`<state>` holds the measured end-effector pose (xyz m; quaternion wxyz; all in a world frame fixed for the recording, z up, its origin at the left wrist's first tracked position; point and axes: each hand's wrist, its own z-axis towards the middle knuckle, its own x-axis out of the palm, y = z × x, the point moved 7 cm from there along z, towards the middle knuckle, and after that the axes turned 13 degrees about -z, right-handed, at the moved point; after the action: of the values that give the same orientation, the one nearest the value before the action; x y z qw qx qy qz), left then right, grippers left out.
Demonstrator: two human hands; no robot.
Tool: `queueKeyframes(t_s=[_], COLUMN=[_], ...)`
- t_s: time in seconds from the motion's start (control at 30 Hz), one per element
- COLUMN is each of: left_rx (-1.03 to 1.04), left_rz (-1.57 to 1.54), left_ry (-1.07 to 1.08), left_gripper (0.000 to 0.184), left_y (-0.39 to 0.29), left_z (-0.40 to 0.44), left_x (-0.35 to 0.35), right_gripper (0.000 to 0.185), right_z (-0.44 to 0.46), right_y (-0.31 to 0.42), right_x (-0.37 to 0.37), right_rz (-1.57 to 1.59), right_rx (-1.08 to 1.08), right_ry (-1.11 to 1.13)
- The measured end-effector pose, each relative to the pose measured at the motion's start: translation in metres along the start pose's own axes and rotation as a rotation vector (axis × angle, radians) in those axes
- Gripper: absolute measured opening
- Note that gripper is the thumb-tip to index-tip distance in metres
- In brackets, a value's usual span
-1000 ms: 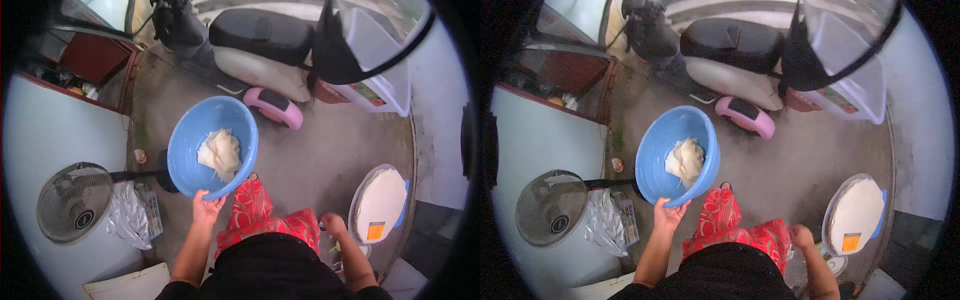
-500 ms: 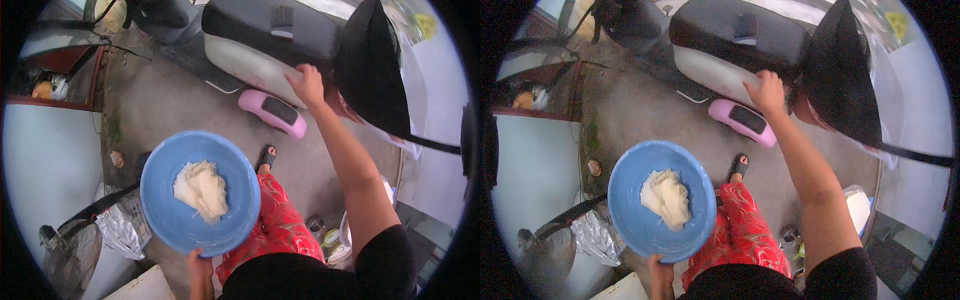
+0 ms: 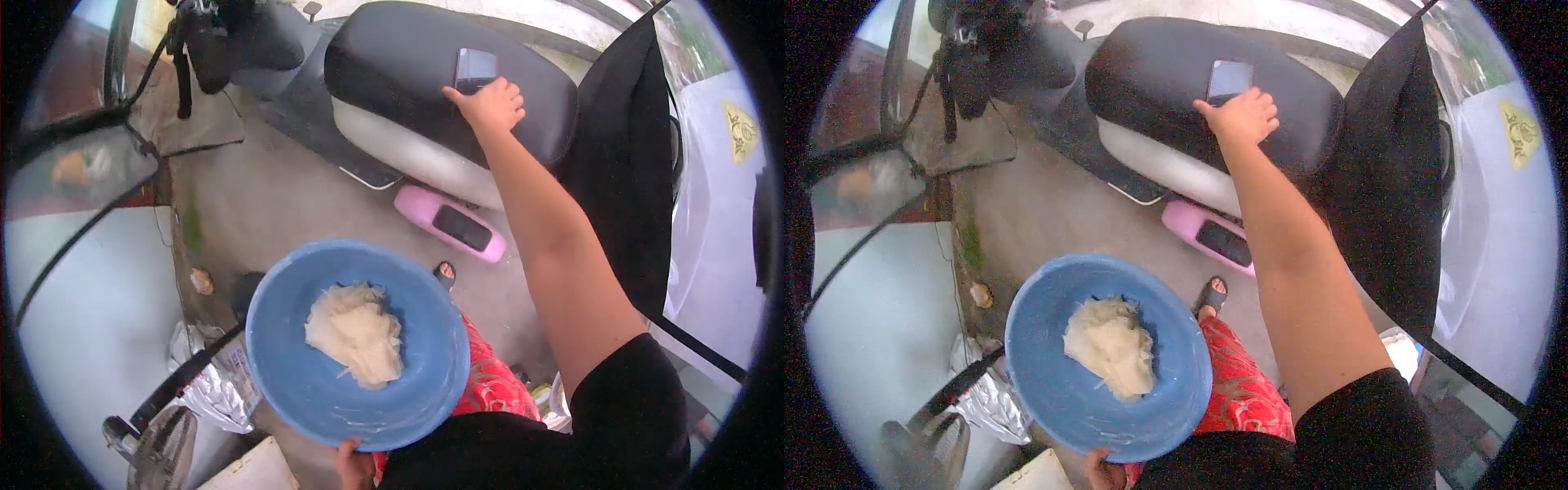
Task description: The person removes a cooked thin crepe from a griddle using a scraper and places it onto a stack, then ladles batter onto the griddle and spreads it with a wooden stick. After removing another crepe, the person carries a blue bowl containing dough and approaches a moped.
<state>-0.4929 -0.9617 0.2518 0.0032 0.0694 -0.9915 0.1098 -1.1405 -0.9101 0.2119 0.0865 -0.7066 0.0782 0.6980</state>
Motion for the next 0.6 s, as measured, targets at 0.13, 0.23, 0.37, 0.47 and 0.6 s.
queueKeyframes(t_s=[0.13, 0.23, 0.37, 0.47, 0.6], left_rx=[-0.144, 0.254, 0.327, 0.381, 0.36], left_rz=[0.169, 0.093, 0.251, 0.338, 0.337], left_ry=[0.2, 0.44, 0.403, 0.478, 0.592], left_gripper=[0.075, 0.066, 0.062, 0.06, 0.056], left_y=[-0.013, -0.063, -0.067, -0.072, -0.072], left_z=[0.027, -0.015, -0.013, -0.016, -0.035], left_x=[-0.03, 0.071, 0.053, 0.076, 0.112], right_gripper=[0.081, 0.078, 0.077, 0.084, 0.074], right_z=[-0.016, -0.024, -0.064, -0.075, -0.128], right_y=[-0.025, -0.039, -0.103, -0.137, -0.189], right_x=[-0.025, -0.054, -0.048, -0.043, -0.094], right_rz=[0.027, 0.064, 0.127, 0.165, 0.37], right_rx=[0.107, 0.171, 0.242, 0.251, 0.116], right_ry=[0.019, 0.012, -0.003, -0.01, -0.318])
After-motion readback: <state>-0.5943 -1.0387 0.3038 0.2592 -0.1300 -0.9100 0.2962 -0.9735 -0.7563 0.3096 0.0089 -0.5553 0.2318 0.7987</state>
